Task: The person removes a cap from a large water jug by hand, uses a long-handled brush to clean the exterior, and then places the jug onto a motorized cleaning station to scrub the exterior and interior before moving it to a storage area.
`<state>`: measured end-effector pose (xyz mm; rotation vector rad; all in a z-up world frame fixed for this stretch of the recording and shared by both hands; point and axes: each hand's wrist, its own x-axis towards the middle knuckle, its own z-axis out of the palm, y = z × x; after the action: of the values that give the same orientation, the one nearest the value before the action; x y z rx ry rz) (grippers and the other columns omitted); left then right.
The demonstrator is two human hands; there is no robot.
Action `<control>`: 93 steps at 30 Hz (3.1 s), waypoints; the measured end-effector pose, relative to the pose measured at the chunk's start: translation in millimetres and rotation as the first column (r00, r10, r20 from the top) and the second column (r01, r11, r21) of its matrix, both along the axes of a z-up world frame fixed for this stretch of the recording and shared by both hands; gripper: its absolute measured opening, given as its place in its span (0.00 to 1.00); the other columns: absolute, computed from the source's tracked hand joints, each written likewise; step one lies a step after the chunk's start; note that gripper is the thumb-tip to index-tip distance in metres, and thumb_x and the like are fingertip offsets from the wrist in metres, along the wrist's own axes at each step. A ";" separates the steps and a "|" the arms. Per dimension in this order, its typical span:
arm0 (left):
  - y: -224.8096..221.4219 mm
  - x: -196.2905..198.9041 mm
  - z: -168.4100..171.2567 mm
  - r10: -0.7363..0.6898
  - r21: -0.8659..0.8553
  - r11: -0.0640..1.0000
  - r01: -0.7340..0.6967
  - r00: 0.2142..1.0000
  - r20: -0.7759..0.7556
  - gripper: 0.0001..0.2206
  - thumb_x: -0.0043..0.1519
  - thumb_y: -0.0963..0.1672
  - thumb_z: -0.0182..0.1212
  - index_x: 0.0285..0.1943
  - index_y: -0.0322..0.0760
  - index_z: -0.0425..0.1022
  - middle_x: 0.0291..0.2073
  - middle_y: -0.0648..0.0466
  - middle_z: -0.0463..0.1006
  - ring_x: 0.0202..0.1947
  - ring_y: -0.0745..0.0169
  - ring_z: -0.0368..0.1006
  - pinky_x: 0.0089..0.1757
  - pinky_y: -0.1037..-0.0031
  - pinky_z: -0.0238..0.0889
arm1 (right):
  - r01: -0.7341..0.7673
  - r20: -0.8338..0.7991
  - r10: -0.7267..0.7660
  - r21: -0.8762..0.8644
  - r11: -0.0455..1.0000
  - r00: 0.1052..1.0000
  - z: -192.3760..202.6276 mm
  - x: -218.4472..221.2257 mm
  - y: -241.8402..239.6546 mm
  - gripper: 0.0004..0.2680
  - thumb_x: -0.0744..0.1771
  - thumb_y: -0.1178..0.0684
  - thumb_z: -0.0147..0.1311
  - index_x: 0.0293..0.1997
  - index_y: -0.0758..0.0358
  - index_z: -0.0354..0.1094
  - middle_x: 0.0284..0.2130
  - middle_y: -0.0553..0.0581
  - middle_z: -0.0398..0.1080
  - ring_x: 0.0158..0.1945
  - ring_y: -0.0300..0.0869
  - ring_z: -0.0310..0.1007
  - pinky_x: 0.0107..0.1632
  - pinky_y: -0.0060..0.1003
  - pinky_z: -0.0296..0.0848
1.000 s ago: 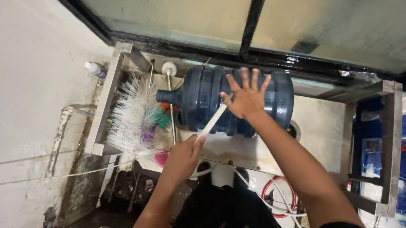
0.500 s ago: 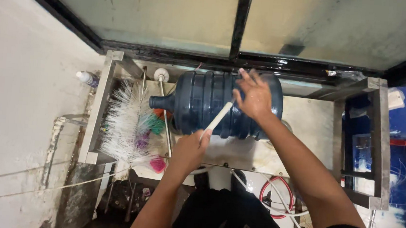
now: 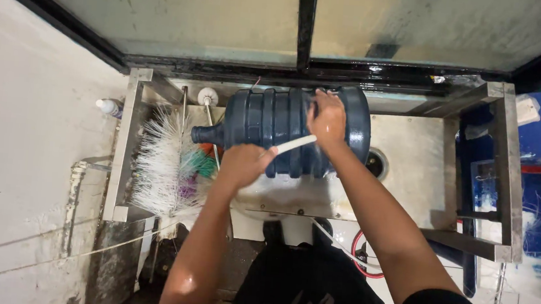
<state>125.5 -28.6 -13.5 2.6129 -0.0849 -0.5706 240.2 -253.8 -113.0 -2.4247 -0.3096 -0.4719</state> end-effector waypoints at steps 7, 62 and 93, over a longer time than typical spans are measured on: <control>16.8 29.8 -21.6 -0.023 -0.375 0.924 0.075 0.990 0.141 0.30 0.65 0.57 0.43 0.22 0.31 0.78 0.13 0.47 0.75 0.26 0.50 0.78 0.71 0.54 0.16 | -0.311 -0.158 0.269 -0.427 0.849 0.950 12.3 -2.9 -19.4 0.21 0.69 0.47 0.48 0.68 0.71 0.58 0.68 0.75 0.52 0.72 0.70 0.45 0.71 0.58 0.44; 24.1 29.3 -64.5 0.036 -0.511 0.858 0.058 0.984 0.173 0.29 0.70 0.52 0.44 0.20 0.29 0.70 0.12 0.47 0.66 0.28 0.50 0.71 0.72 0.57 0.24 | -0.024 -0.511 -0.201 -0.399 0.917 0.836 15.2 51.0 3.9 0.14 0.65 0.49 0.50 0.50 0.66 0.74 0.50 0.71 0.75 0.58 0.60 0.74 0.64 0.50 0.69; 40.3 31.2 -73.2 0.150 -0.723 0.690 -0.025 0.983 0.110 0.29 0.70 0.52 0.40 0.13 0.37 0.62 0.08 0.55 0.65 0.17 0.59 0.70 0.73 0.59 0.28 | -0.400 -0.648 0.180 -0.210 0.892 0.740 -62.4 132.7 52.4 0.12 0.67 0.45 0.49 0.41 0.61 0.77 0.39 0.74 0.74 0.47 0.65 0.75 0.53 0.54 0.72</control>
<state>156.6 11.7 -86.7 1.8580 -0.1921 -0.2111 372.9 -201.4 -175.4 -2.6237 -0.5040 0.5720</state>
